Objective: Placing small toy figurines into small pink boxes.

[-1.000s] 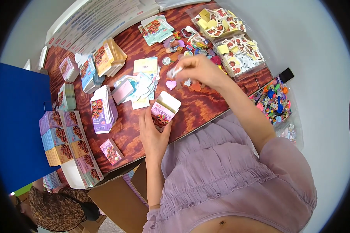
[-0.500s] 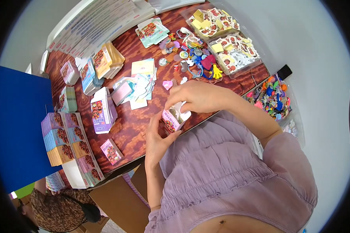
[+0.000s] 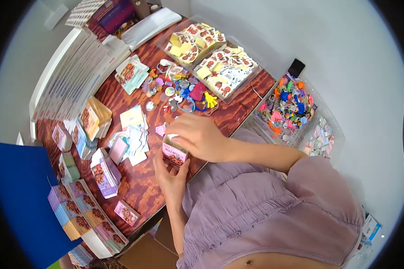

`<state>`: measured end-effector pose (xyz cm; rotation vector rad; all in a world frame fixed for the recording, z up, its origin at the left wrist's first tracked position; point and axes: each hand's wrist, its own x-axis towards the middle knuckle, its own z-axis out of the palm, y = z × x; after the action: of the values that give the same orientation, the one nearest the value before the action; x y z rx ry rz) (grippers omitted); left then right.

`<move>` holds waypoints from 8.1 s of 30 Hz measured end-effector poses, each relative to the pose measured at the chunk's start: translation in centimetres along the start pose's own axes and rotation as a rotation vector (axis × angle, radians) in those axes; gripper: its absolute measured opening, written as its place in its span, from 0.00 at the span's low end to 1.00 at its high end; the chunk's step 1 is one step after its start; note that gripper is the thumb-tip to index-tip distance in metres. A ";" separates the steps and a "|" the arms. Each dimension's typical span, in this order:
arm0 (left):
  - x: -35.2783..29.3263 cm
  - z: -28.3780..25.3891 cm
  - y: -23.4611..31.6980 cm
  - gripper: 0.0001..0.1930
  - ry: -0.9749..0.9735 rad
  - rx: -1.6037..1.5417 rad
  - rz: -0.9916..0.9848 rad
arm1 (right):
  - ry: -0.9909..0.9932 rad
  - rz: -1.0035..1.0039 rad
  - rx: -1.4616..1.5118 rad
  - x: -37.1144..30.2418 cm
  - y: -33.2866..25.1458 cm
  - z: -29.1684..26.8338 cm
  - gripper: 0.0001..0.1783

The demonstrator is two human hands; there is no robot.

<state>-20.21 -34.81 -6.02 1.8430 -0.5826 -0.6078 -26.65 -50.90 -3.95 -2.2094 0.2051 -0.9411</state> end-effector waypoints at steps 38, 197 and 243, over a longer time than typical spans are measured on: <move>0.0 -0.2 -1.2 0.37 -0.085 0.078 -0.002 | -0.156 0.731 0.103 2.1 16.8 -14.9 0.05; 1.9 0.1 -2.5 0.38 0.301 0.089 0.230 | -0.207 -0.141 -0.014 3.8 -1.1 0.3 0.09; -3.0 -3.2 -0.9 0.35 -0.083 -0.315 0.026 | -0.563 0.651 0.657 -0.8 0.9 1.8 0.05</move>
<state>-20.26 -30.34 -5.44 1.5184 -0.5319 -0.7180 -25.86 -50.25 -5.84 -1.5424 0.2743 0.0068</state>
